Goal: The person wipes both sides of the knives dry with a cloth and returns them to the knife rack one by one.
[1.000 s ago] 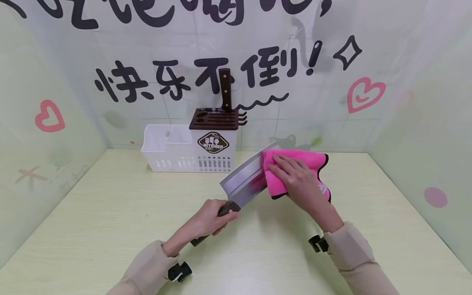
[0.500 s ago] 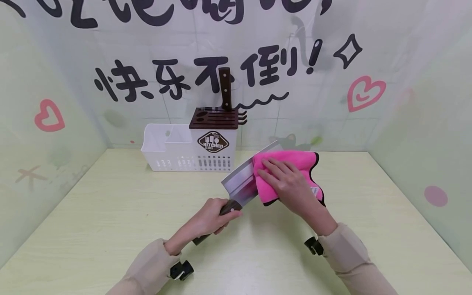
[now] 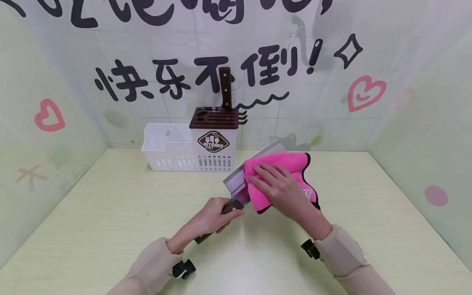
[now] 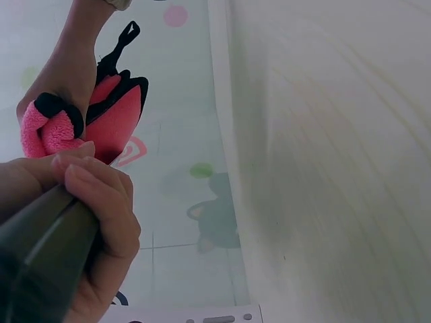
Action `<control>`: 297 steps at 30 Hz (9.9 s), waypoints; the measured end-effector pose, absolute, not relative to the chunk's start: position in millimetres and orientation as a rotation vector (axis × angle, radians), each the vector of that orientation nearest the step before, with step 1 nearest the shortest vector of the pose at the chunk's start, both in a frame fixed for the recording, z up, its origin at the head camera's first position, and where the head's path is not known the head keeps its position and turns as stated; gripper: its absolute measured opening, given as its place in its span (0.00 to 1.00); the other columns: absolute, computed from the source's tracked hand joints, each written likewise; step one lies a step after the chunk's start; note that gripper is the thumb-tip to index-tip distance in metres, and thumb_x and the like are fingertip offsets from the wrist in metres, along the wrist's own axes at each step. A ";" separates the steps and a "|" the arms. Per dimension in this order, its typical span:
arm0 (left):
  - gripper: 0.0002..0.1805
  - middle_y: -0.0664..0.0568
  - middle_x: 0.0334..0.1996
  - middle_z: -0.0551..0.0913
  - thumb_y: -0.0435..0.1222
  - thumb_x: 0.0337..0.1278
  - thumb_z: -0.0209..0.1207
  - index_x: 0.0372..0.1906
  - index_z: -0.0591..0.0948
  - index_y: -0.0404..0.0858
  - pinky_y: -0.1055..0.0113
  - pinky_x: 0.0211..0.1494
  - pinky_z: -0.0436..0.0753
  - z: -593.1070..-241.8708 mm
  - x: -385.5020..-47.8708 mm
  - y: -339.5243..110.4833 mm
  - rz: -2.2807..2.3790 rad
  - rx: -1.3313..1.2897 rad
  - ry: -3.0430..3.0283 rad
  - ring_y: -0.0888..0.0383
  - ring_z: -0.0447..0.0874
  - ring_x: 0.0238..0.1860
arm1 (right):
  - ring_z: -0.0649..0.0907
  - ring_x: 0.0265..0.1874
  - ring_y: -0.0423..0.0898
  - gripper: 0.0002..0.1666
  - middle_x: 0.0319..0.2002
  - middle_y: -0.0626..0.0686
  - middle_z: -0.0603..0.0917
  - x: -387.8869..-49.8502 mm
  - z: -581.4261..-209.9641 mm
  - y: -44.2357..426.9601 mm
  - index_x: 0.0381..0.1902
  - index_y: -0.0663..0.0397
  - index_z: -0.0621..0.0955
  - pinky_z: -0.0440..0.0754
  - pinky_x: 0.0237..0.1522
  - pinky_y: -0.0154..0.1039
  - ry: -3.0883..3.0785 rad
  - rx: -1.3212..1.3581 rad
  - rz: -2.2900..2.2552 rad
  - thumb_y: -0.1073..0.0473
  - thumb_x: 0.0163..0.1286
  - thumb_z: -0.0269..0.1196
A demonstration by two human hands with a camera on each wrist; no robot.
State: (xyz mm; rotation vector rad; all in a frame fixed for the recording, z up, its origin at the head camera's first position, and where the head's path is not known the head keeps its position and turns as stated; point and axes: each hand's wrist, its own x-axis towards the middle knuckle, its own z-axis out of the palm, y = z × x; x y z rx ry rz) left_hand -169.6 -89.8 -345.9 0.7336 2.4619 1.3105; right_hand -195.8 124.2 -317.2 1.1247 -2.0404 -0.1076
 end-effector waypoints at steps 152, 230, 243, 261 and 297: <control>0.16 0.56 0.08 0.66 0.41 0.58 0.54 0.21 0.69 0.35 0.74 0.10 0.62 -344.3 -167.8 -84.4 1.269 0.744 2.451 0.66 0.61 0.06 | 0.76 0.51 0.52 0.27 0.50 0.55 0.78 -196.5 -311.5 119.9 0.49 0.52 0.78 0.75 0.50 0.44 -2.037 1.109 -0.168 0.64 0.48 0.69; 0.16 0.56 0.09 0.66 0.41 0.58 0.54 0.21 0.69 0.35 0.74 0.10 0.62 -344.7 -168.9 -83.0 1.289 0.752 2.460 0.66 0.62 0.06 | 0.75 0.52 0.51 0.27 0.50 0.55 0.78 -196.1 -309.7 126.7 0.48 0.53 0.79 0.73 0.52 0.44 -1.996 1.189 -0.118 0.64 0.45 0.71; 0.16 0.56 0.09 0.66 0.42 0.58 0.54 0.23 0.70 0.34 0.74 0.10 0.63 -343.2 -168.0 -84.6 1.291 0.747 2.461 0.66 0.61 0.06 | 0.74 0.53 0.52 0.28 0.50 0.56 0.78 -201.9 -307.9 136.7 0.49 0.53 0.78 0.73 0.52 0.46 -2.086 1.112 -0.078 0.67 0.47 0.69; 0.17 0.56 0.08 0.67 0.43 0.58 0.54 0.20 0.69 0.35 0.74 0.09 0.63 -341.9 -168.1 -86.5 1.276 0.757 2.493 0.66 0.62 0.06 | 0.74 0.53 0.55 0.29 0.49 0.60 0.78 -211.3 -308.0 152.6 0.48 0.58 0.78 0.73 0.51 0.49 -2.115 1.029 0.050 0.72 0.44 0.69; 0.15 0.56 0.09 0.66 0.41 0.58 0.54 0.23 0.70 0.34 0.75 0.10 0.63 -341.8 -168.5 -85.9 1.291 0.737 2.483 0.66 0.62 0.06 | 0.76 0.50 0.53 0.27 0.48 0.56 0.79 -198.3 -314.1 129.8 0.47 0.54 0.79 0.76 0.48 0.45 -2.009 1.091 -0.161 0.65 0.44 0.71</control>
